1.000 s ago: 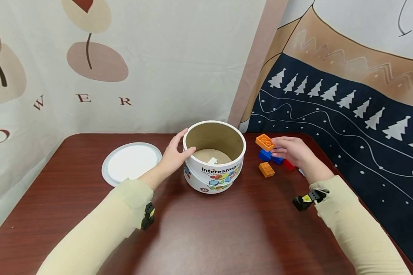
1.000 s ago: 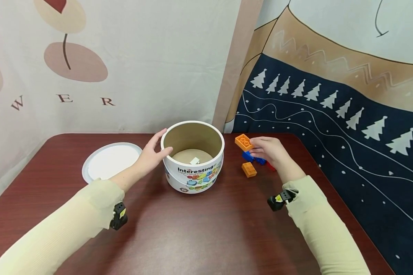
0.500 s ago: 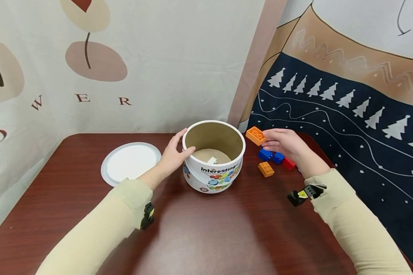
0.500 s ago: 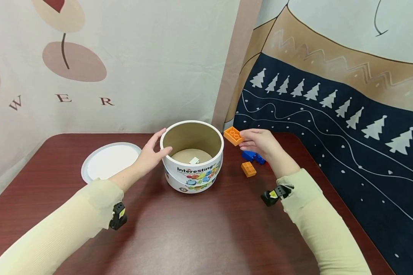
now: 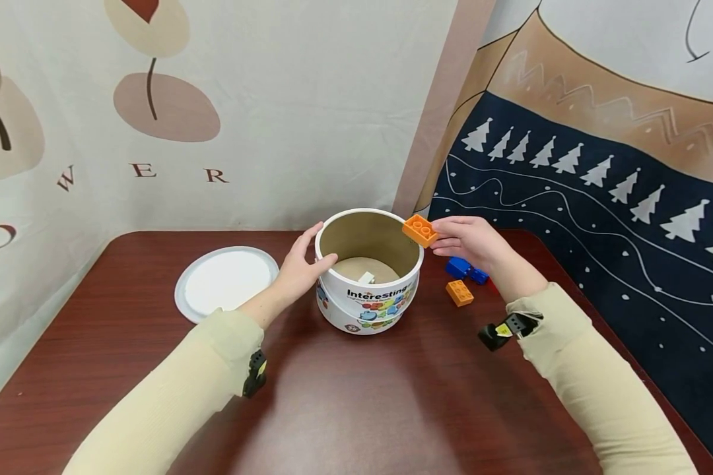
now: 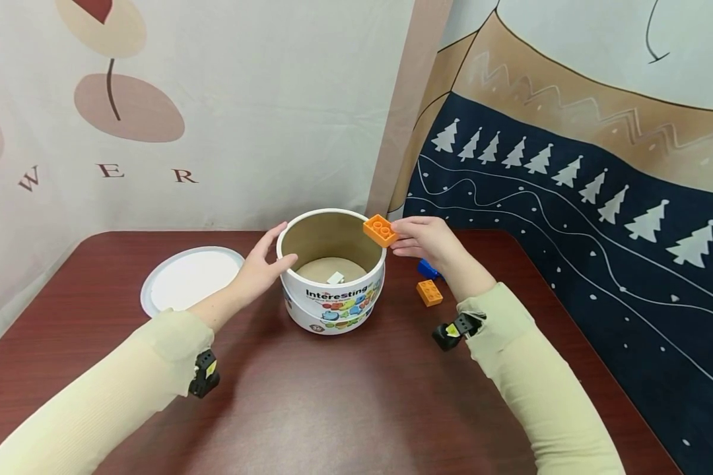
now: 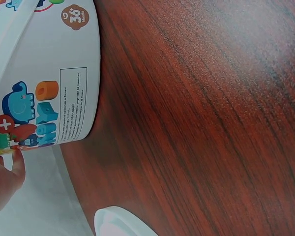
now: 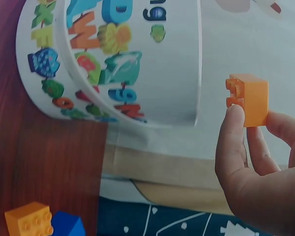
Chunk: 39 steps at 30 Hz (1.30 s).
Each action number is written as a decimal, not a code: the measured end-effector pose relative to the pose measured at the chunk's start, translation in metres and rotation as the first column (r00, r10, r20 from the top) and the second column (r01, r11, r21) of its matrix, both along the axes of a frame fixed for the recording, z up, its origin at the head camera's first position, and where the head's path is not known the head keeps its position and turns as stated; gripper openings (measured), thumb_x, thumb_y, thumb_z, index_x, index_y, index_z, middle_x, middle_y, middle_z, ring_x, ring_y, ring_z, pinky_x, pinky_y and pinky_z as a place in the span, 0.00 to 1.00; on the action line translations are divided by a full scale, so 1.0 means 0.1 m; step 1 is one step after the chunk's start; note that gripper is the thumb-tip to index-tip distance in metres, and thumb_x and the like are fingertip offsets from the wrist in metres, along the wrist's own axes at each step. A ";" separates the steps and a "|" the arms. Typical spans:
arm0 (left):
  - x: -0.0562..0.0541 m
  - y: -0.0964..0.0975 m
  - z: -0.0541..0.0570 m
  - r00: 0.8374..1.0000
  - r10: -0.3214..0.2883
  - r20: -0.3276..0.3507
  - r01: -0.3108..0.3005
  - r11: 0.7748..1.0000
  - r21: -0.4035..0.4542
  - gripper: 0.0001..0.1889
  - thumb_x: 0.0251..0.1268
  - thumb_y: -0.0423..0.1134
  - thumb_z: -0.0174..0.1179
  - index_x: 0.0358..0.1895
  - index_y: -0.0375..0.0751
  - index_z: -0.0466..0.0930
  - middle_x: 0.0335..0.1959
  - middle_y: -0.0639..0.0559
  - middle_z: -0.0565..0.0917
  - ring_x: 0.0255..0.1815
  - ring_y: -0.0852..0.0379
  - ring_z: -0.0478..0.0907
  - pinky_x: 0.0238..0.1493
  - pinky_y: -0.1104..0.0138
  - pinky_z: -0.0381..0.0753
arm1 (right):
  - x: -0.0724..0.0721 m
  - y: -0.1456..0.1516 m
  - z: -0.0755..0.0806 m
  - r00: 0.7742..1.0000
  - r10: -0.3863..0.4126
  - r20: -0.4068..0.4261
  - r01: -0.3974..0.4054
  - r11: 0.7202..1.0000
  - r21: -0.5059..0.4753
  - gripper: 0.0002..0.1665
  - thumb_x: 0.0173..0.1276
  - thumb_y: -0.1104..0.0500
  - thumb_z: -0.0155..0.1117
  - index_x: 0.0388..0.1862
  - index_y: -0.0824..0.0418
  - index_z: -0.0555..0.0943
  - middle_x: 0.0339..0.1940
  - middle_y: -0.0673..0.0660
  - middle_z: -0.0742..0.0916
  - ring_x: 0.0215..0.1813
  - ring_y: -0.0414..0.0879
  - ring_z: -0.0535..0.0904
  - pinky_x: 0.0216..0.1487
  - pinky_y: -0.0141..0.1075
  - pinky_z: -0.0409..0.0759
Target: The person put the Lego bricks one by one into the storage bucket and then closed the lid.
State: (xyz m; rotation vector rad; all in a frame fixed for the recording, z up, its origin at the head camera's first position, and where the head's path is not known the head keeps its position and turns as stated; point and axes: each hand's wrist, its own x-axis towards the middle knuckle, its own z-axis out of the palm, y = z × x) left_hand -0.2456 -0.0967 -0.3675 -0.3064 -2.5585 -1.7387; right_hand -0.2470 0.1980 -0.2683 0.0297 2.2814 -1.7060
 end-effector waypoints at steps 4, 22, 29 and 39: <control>0.01 0.00 0.00 1.000 0.000 0.001 0.000 1.000 -0.002 0.37 0.62 0.42 0.58 0.73 0.48 0.52 0.74 0.44 0.54 0.74 0.47 0.52 0.72 0.51 0.54 | -0.03 -0.11 -0.01 1.000 0.008 -0.001 -0.008 1.000 0.017 0.27 0.74 0.55 0.48 0.65 0.71 0.66 0.48 0.59 0.79 0.36 0.38 0.83 0.43 0.27 0.81; 0.03 0.01 0.03 1.000 -0.004 0.005 0.004 1.000 -0.001 0.37 0.62 0.43 0.58 0.73 0.49 0.52 0.74 0.45 0.54 0.74 0.47 0.52 0.72 0.51 0.55 | -0.06 -0.21 -0.05 1.000 0.012 0.007 -0.012 0.999 -0.043 0.25 0.74 0.59 0.46 0.65 0.71 0.65 0.51 0.65 0.79 0.36 0.38 0.83 0.43 0.30 0.82; 0.02 0.00 0.02 1.000 -0.007 0.001 0.007 1.000 -0.012 0.37 0.63 0.42 0.57 0.73 0.47 0.51 0.74 0.44 0.54 0.73 0.46 0.52 0.71 0.50 0.56 | 0.00 0.03 -0.09 1.000 -0.012 -0.023 0.012 1.000 -0.001 0.29 0.73 0.53 0.49 0.66 0.69 0.63 0.54 0.63 0.77 0.39 0.36 0.82 0.45 0.27 0.81; 0.02 0.00 0.03 1.000 -0.002 0.005 0.002 1.000 -0.013 0.37 0.62 0.43 0.57 0.73 0.48 0.52 0.74 0.45 0.54 0.74 0.47 0.51 0.72 0.50 0.54 | 0.03 0.50 -0.50 0.989 -0.139 0.056 0.140 0.990 -0.016 0.32 0.69 0.50 0.56 0.63 0.69 0.65 0.30 0.42 0.82 0.35 0.35 0.82 0.40 0.26 0.81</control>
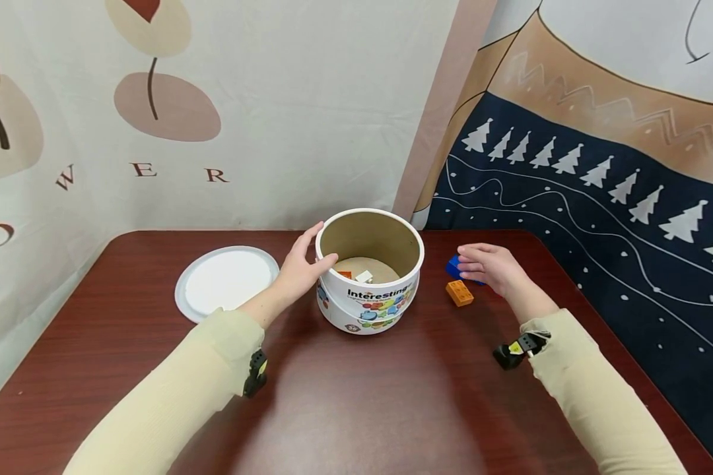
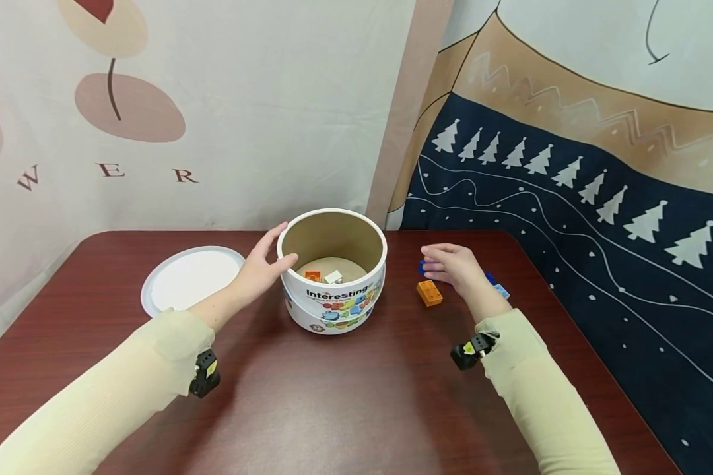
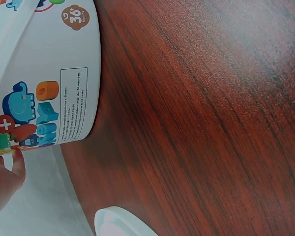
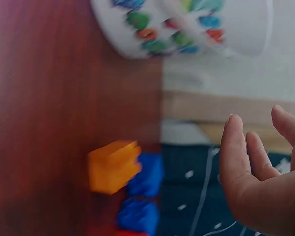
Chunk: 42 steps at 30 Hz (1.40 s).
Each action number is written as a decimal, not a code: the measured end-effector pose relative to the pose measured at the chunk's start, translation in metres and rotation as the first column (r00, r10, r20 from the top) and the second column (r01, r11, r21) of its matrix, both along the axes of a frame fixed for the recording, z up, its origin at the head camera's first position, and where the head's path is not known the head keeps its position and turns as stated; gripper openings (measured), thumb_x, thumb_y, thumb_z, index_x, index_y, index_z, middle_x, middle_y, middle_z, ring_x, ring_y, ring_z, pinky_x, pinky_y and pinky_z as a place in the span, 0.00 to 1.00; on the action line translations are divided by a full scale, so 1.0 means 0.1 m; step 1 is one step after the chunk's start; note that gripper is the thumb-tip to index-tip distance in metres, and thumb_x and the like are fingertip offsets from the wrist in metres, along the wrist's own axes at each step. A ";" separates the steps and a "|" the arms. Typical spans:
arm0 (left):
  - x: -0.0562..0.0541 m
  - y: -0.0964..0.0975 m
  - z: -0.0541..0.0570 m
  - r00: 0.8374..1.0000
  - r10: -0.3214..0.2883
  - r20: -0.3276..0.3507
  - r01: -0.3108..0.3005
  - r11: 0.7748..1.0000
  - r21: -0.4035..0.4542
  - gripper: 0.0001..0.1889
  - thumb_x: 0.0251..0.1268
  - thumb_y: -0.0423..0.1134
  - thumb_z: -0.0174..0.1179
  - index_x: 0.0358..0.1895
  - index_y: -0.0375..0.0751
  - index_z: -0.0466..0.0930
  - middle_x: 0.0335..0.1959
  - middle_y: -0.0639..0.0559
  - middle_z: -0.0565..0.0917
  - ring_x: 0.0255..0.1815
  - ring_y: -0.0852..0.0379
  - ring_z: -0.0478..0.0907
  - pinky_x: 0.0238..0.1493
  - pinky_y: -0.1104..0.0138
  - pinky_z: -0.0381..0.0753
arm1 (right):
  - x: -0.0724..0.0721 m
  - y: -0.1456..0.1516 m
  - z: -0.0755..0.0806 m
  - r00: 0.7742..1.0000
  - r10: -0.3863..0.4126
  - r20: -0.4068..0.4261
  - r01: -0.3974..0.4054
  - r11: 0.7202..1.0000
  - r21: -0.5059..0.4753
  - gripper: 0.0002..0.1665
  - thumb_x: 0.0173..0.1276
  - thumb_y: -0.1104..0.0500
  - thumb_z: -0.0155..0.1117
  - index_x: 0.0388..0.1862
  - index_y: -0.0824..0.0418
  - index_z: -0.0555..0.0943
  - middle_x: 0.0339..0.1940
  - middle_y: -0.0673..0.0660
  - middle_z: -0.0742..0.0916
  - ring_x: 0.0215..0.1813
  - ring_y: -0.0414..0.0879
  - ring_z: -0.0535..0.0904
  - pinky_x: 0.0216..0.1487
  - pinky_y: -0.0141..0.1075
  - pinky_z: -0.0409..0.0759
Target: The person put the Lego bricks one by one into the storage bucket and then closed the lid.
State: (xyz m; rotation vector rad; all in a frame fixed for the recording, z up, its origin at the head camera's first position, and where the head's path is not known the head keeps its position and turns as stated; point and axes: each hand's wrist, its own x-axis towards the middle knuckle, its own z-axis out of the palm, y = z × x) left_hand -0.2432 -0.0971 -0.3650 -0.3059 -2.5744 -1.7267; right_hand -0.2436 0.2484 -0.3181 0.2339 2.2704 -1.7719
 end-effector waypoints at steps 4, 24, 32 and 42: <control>0.00 0.00 0.00 1.000 -0.001 0.014 0.001 1.000 0.001 0.37 0.62 0.44 0.58 0.73 0.50 0.52 0.74 0.47 0.53 0.74 0.48 0.50 0.72 0.50 0.52 | 0.01 0.14 -0.24 0.999 -0.031 0.026 0.030 0.998 0.046 0.35 0.69 0.50 0.55 0.66 0.70 0.62 0.42 0.55 0.82 0.38 0.36 0.82 0.43 0.28 0.82; -0.01 0.01 0.02 1.000 -0.005 0.010 0.005 1.000 0.014 0.37 0.62 0.44 0.58 0.73 0.49 0.52 0.74 0.47 0.53 0.75 0.49 0.50 0.72 0.50 0.53 | 0.03 0.28 -0.75 0.986 -0.085 0.146 0.047 0.968 0.248 0.38 0.67 0.49 0.57 0.67 0.70 0.61 0.66 0.70 0.68 0.52 0.50 0.75 0.47 0.35 0.82; 0.00 0.02 0.03 1.000 -0.006 0.011 0.006 1.000 0.014 0.37 0.62 0.44 0.58 0.73 0.50 0.52 0.74 0.47 0.53 0.74 0.49 0.50 0.72 0.50 0.53 | 0.02 0.22 -0.80 0.982 -0.104 0.155 0.050 0.948 0.315 0.36 0.63 0.59 0.63 0.65 0.70 0.62 0.63 0.71 0.68 0.56 0.58 0.70 0.56 0.44 0.78; 0.00 0.00 0.01 1.000 0.001 0.017 -0.001 1.000 0.011 0.37 0.62 0.44 0.58 0.73 0.51 0.52 0.74 0.47 0.53 0.74 0.48 0.51 0.71 0.49 0.55 | 0.00 0.24 -0.77 0.984 -0.099 0.150 0.060 0.968 0.242 0.33 0.66 0.60 0.57 0.67 0.71 0.61 0.66 0.71 0.66 0.48 0.47 0.75 0.42 0.29 0.82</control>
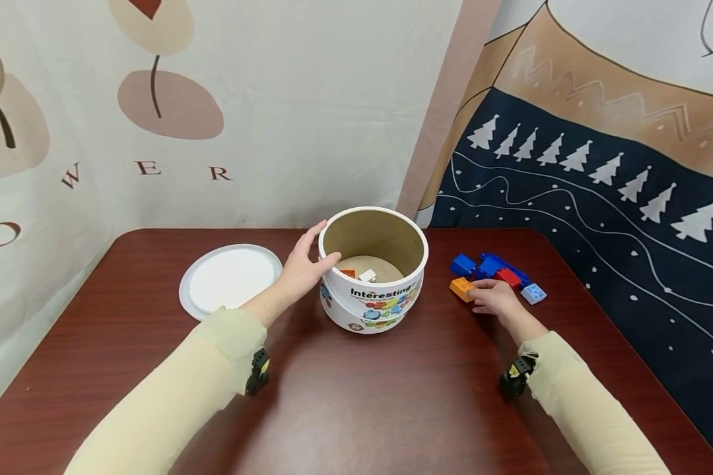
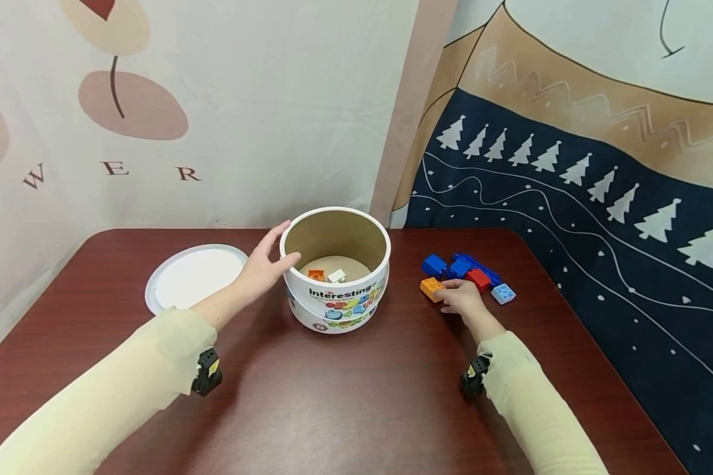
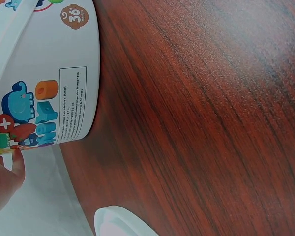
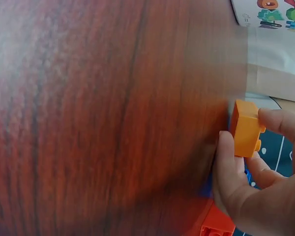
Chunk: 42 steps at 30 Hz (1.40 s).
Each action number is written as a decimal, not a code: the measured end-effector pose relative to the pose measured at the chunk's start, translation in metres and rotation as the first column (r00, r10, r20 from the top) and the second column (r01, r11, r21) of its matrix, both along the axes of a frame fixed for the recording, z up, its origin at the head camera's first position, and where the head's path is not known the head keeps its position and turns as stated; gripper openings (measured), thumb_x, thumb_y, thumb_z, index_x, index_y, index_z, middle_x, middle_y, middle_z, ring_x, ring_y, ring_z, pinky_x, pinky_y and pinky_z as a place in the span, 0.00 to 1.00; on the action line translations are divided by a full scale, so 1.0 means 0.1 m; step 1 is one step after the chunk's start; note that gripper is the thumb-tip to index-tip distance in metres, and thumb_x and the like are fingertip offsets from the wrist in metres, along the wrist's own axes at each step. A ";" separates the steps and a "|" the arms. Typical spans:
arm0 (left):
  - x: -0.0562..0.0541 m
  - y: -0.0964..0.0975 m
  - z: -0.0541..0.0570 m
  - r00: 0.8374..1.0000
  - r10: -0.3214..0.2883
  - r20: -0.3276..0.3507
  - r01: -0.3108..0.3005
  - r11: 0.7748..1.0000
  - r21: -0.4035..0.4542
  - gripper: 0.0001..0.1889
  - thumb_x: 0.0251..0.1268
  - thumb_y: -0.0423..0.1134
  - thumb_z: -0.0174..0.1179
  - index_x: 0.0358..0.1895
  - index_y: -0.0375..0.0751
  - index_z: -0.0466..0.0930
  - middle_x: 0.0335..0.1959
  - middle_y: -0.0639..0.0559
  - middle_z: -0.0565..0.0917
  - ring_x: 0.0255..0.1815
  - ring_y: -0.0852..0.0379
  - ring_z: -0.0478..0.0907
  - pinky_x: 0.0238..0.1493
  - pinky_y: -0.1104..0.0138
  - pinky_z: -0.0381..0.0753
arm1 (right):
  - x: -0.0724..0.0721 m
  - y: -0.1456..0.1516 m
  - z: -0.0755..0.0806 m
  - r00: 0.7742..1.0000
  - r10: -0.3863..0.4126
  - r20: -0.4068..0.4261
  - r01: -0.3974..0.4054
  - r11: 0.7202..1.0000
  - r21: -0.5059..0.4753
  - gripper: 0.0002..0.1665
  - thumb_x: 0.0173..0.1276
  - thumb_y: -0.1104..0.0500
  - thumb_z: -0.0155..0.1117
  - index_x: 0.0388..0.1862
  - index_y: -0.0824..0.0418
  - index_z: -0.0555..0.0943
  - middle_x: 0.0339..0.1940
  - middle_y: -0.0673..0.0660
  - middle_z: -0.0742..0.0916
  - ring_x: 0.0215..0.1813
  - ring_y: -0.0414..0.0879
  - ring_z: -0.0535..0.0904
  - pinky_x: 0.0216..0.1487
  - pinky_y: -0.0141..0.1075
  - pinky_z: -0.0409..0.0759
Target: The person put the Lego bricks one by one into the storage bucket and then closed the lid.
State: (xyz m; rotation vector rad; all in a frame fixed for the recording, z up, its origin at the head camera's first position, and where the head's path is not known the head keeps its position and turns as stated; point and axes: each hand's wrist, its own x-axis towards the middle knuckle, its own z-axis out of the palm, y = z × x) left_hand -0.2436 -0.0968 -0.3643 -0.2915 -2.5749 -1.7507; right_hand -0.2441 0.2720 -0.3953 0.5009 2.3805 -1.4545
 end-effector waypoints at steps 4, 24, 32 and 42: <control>0.00 0.00 0.00 1.000 -0.002 0.000 0.002 1.000 -0.003 0.37 0.62 0.44 0.58 0.73 0.52 0.52 0.74 0.47 0.53 0.74 0.48 0.51 0.71 0.49 0.55 | 0.02 0.03 0.04 0.999 0.037 -0.024 -0.038 0.997 -0.071 0.34 0.67 0.63 0.54 0.68 0.74 0.58 0.67 0.74 0.65 0.39 0.38 0.80 0.45 0.30 0.81; 0.02 0.00 0.01 1.000 -0.005 -0.007 0.005 1.000 -0.010 0.37 0.63 0.44 0.57 0.73 0.50 0.51 0.74 0.46 0.53 0.74 0.48 0.50 0.71 0.48 0.54 | 0.08 0.05 0.31 0.994 0.057 -0.097 -0.074 0.981 -0.178 0.34 0.67 0.65 0.53 0.68 0.76 0.57 0.65 0.74 0.65 0.37 0.36 0.82 0.45 0.30 0.82; 0.01 -0.01 0.00 1.000 -0.007 -0.010 0.007 1.000 -0.008 0.37 0.63 0.44 0.57 0.73 0.50 0.51 0.74 0.46 0.53 0.75 0.47 0.50 0.71 0.48 0.54 | 0.10 0.06 0.45 0.991 0.055 -0.120 -0.079 0.977 -0.197 0.34 0.68 0.65 0.53 0.69 0.77 0.55 0.63 0.73 0.66 0.32 0.33 0.81 0.45 0.31 0.82; 0.01 -0.01 0.01 1.000 -0.005 -0.004 0.005 1.000 -0.014 0.37 0.63 0.44 0.57 0.74 0.50 0.51 0.75 0.46 0.53 0.75 0.47 0.50 0.72 0.48 0.53 | 0.10 0.05 0.63 0.987 0.054 -0.150 -0.082 0.978 -0.191 0.35 0.69 0.64 0.52 0.70 0.75 0.54 0.63 0.70 0.66 0.33 0.31 0.80 0.46 0.30 0.81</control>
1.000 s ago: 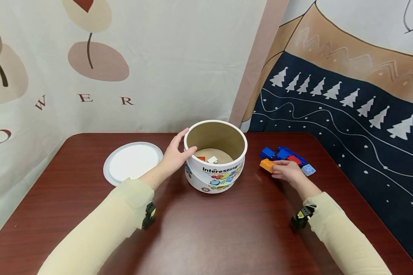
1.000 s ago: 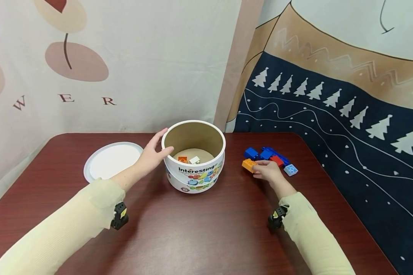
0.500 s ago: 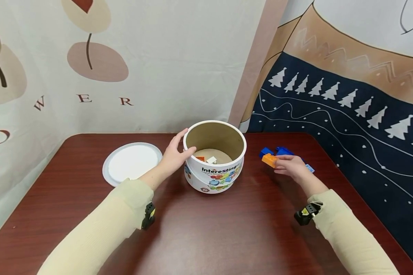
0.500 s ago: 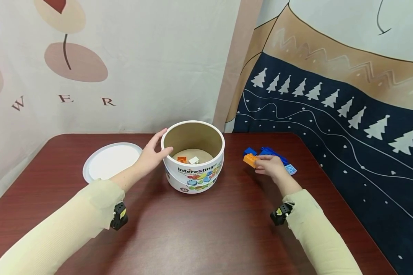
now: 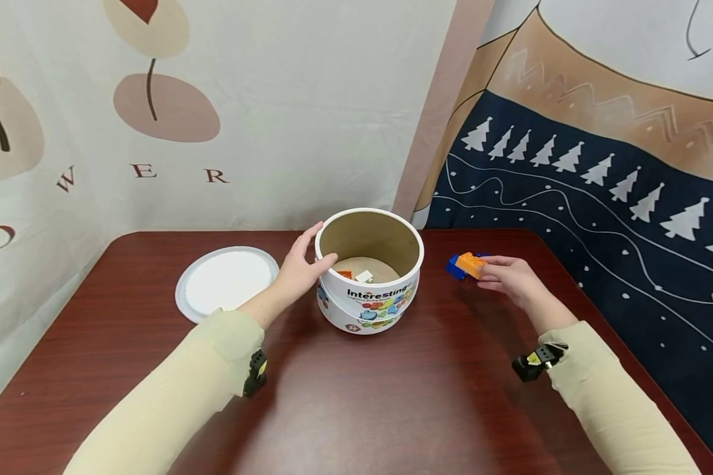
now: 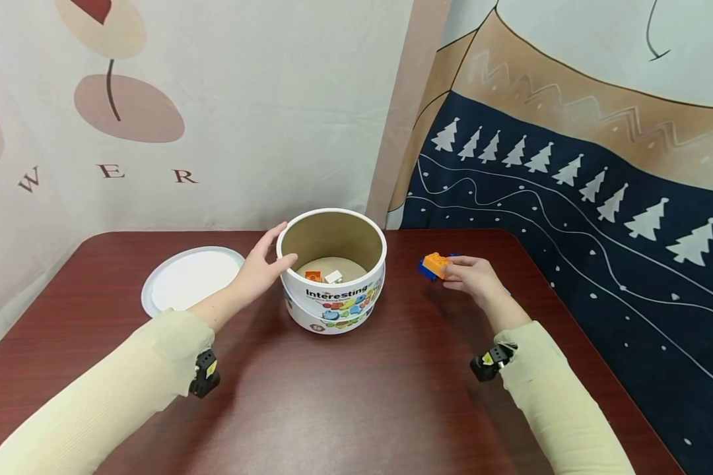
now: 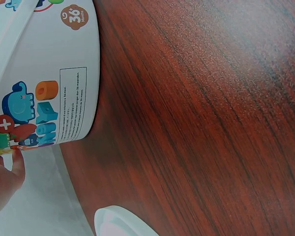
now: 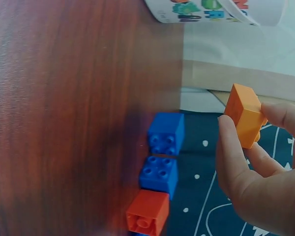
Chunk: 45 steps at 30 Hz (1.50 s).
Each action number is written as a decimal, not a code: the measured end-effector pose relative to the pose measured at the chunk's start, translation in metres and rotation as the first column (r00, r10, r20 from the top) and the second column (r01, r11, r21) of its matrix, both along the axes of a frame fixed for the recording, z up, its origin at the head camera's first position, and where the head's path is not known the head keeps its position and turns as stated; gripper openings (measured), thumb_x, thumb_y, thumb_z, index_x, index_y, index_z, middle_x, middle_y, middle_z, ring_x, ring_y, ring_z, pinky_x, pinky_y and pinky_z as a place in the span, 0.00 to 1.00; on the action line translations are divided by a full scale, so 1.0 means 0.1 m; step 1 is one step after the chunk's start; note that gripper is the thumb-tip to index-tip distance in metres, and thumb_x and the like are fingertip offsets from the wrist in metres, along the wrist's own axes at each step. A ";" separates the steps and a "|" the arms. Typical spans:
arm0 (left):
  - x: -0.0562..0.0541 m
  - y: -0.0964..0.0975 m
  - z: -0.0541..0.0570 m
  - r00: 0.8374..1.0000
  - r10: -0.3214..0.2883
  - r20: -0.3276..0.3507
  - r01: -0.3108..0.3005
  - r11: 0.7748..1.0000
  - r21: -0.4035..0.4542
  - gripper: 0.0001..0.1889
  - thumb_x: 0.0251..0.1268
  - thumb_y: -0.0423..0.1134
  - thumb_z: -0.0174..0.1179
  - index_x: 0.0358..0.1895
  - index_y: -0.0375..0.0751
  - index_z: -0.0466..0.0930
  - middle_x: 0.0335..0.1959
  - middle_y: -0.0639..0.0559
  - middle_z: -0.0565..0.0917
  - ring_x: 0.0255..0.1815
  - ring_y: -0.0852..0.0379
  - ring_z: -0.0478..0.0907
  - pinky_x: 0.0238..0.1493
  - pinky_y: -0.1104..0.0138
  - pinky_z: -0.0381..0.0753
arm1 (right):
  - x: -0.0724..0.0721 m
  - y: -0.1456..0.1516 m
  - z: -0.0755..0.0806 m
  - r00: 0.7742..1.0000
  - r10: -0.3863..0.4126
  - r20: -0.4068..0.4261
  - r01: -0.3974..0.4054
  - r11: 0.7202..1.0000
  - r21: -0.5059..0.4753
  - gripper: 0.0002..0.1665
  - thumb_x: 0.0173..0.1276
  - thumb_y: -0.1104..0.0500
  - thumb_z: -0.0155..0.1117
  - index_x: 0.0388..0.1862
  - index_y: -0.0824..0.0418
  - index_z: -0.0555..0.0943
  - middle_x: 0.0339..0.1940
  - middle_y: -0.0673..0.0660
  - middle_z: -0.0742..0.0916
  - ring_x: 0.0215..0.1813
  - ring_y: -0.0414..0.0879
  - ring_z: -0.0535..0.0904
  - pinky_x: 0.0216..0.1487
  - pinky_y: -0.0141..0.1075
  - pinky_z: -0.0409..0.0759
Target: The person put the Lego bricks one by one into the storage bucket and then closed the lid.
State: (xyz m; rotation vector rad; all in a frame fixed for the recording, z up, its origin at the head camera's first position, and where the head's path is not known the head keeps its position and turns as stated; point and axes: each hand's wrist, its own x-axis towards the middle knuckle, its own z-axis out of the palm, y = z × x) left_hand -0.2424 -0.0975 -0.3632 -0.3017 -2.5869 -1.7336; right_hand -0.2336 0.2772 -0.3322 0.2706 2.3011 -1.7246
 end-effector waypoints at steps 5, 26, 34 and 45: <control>-0.01 -0.01 -0.01 1.000 0.000 -0.004 0.000 1.000 0.002 0.37 0.63 0.44 0.57 0.74 0.50 0.51 0.75 0.46 0.53 0.75 0.47 0.50 0.72 0.48 0.53 | -0.01 -0.02 0.09 1.000 0.006 -0.012 -0.006 1.000 0.001 0.34 0.70 0.63 0.52 0.71 0.73 0.55 0.60 0.67 0.69 0.33 0.30 0.81 0.45 0.28 0.81; -0.01 -0.02 -0.01 1.000 0.003 -0.004 -0.003 1.000 -0.004 0.37 0.63 0.44 0.57 0.73 0.50 0.51 0.74 0.46 0.53 0.75 0.47 0.50 0.71 0.48 0.55 | -0.07 -0.23 0.51 0.995 0.052 -0.086 -0.048 0.998 0.046 0.33 0.70 0.58 0.54 0.69 0.72 0.59 0.48 0.54 0.74 0.32 0.31 0.83 0.42 0.24 0.80; -0.01 -0.01 -0.01 1.000 0.001 -0.001 -0.001 1.000 0.000 0.37 0.63 0.44 0.57 0.73 0.51 0.51 0.74 0.46 0.52 0.74 0.47 0.50 0.71 0.49 0.55 | -0.07 -0.34 0.64 0.990 0.083 -0.112 -0.079 0.996 0.039 0.33 0.70 0.58 0.54 0.69 0.70 0.60 0.49 0.55 0.74 0.33 0.32 0.83 0.43 0.24 0.80; -0.01 0.00 -0.01 1.000 0.002 -0.003 -0.002 1.000 -0.001 0.37 0.63 0.44 0.57 0.73 0.50 0.51 0.74 0.46 0.53 0.74 0.48 0.51 0.72 0.49 0.55 | -0.10 -0.57 0.81 0.983 0.127 -0.132 -0.124 0.992 0.032 0.31 0.69 0.60 0.55 0.68 0.69 0.62 0.50 0.58 0.74 0.33 0.34 0.84 0.42 0.26 0.81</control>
